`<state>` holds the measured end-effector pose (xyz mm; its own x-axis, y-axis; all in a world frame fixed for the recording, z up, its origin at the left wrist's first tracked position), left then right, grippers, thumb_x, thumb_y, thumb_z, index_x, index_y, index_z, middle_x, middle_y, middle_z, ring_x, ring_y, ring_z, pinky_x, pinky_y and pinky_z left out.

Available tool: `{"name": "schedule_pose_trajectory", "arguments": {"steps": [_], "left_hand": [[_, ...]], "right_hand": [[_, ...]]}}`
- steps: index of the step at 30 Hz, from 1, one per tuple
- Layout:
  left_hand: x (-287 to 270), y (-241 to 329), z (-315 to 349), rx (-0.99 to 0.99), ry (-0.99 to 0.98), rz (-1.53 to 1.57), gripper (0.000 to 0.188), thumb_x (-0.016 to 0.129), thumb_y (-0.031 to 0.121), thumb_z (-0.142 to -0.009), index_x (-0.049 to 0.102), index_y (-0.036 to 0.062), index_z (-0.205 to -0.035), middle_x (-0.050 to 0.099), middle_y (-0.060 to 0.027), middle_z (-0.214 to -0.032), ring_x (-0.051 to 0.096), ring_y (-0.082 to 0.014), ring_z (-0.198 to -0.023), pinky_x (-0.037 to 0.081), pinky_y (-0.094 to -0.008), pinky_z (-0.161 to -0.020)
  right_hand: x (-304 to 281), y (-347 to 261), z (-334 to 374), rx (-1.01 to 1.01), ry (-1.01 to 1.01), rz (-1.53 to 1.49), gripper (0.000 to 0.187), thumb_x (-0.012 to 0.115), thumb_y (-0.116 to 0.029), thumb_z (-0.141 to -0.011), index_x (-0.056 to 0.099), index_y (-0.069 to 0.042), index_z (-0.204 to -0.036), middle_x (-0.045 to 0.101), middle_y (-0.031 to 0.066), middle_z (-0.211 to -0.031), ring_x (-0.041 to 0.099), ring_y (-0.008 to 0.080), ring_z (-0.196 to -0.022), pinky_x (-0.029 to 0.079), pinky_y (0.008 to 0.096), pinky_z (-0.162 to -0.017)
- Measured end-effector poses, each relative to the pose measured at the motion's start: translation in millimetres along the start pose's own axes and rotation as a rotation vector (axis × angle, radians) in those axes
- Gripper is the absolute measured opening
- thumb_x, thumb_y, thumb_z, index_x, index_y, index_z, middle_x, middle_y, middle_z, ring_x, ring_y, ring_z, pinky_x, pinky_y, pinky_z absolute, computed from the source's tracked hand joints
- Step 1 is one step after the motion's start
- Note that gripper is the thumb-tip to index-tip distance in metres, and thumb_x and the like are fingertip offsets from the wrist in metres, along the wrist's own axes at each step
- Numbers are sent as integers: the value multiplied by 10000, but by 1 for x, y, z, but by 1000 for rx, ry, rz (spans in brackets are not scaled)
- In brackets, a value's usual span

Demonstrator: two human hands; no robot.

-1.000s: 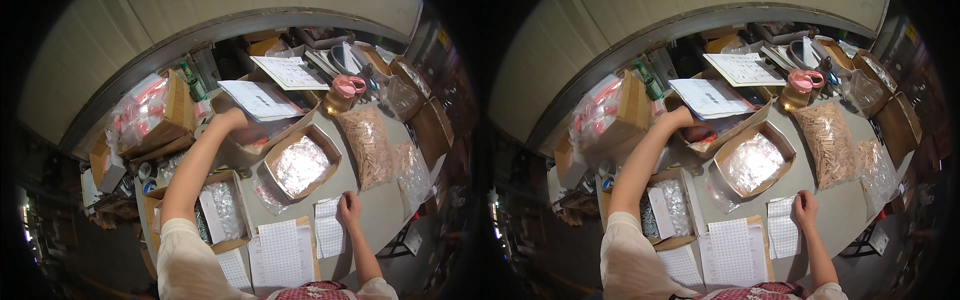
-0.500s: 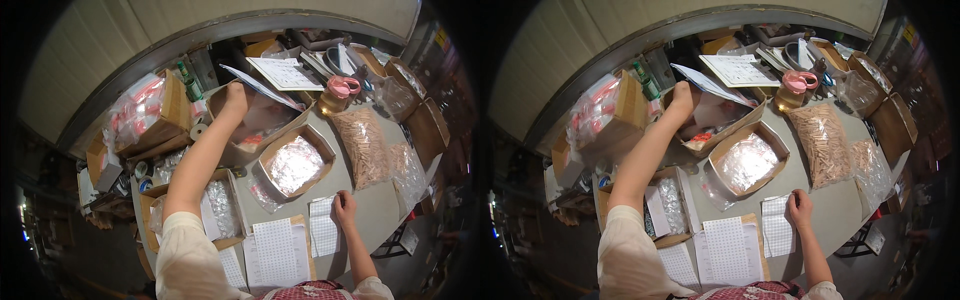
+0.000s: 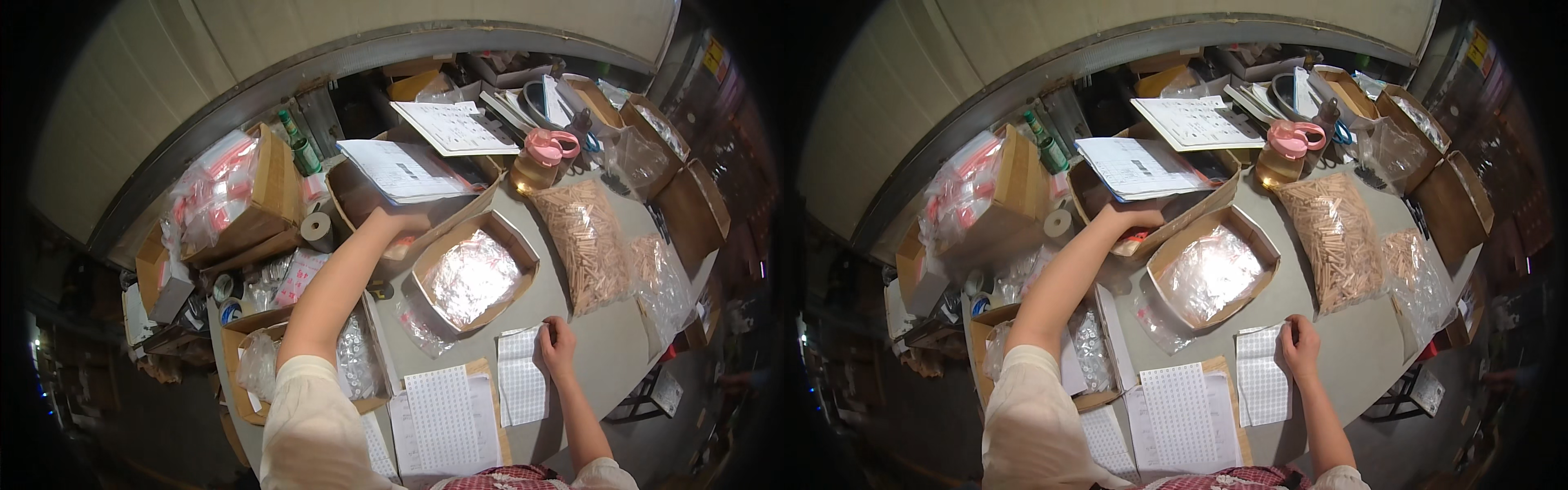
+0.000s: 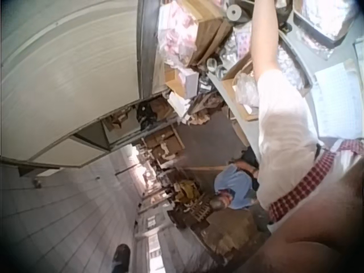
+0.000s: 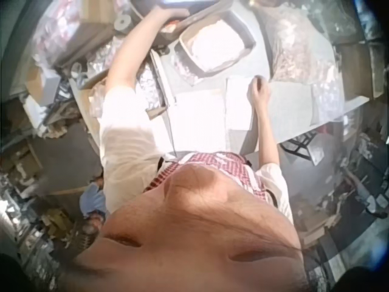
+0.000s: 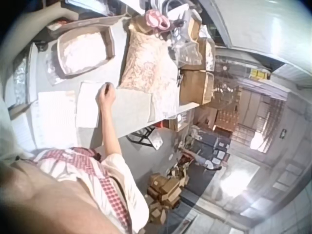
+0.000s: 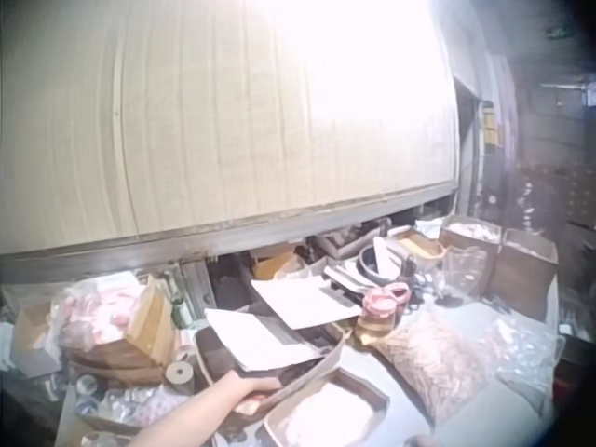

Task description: The person peels adhesive labels from a sheet and applies them to small plastic pouches on a table. They handle the label sheet and pouches by hand, placing labeled pouches into a cardboard box.

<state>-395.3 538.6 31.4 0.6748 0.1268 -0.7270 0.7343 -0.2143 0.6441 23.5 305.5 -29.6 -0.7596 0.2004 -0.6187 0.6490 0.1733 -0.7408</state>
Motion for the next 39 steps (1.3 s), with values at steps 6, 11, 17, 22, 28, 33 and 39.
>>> {"name": "schedule_pose_trajectory", "arguments": {"steps": [6,11,17,22,28,33,39], "left_hand": [[-18,19,-5,140,16,-343,550,692,380,-842,673,54,-1285,630,-191,-1366,542,-373,-1312,427,-445,-1103],[-14,50,-10,134,-56,-610,482,715,226,-798,693,62,-1251,653,-197,-1296,582,-400,-1233,437,-462,-1081],[6,34,-27,343,125,-401,434,681,97,-852,702,161,-1281,589,-203,-1368,478,-403,-1335,392,-446,-1138],[14,20,-39,218,189,-90,391,639,174,-921,685,160,-1308,564,-201,-1414,478,-387,-1350,391,-425,-1145],[47,66,-41,49,-96,-51,374,640,247,-933,680,132,-1286,603,-189,-1364,536,-360,-1279,432,-416,-1094],[43,80,-35,-23,32,-255,383,640,309,-943,675,109,-1267,635,-179,-1323,585,-337,-1219,467,-408,-1052],[50,76,-53,-227,-59,-148,419,640,382,-955,670,81,-1245,674,-167,-1273,644,-309,-1148,508,-399,-1001]], "right_hand": [[3,-3,-1,11,-25,6,140,656,-102,-919,665,-21,-1032,602,77,-725,575,172,-616,474,311,-598],[1,3,2,26,-3,4,132,658,-103,-924,658,-32,-1036,533,33,-674,499,129,-582,432,291,-566],[3,-4,1,22,-12,18,139,661,-98,-928,650,-33,-1049,505,19,-666,475,108,-588,411,279,-561],[2,-8,0,6,-4,14,159,673,-119,-923,665,-39,-1061,559,38,-680,519,129,-580,450,291,-565],[2,-4,0,30,-15,30,184,677,-122,-925,661,-39,-1089,568,39,-684,532,138,-580,456,294,-569],[1,-4,1,97,-12,26,225,685,-121,-924,654,-44,-1133,594,43,-704,553,141,-581,473,300,-575],[-1,5,4,97,-19,1,227,692,-119,-922,655,-49,-1134,605,40,-725,552,132,-587,471,292,-574]]}}
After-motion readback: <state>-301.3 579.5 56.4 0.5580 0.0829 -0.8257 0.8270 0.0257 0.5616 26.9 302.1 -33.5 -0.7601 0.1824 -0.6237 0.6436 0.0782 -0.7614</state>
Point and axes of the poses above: each hand's wrist, its own z-axis away from the middle knuckle, its own x-axis out of the palm, y = z × x, the point moved 9 cm from there along -z, towards the middle knuckle
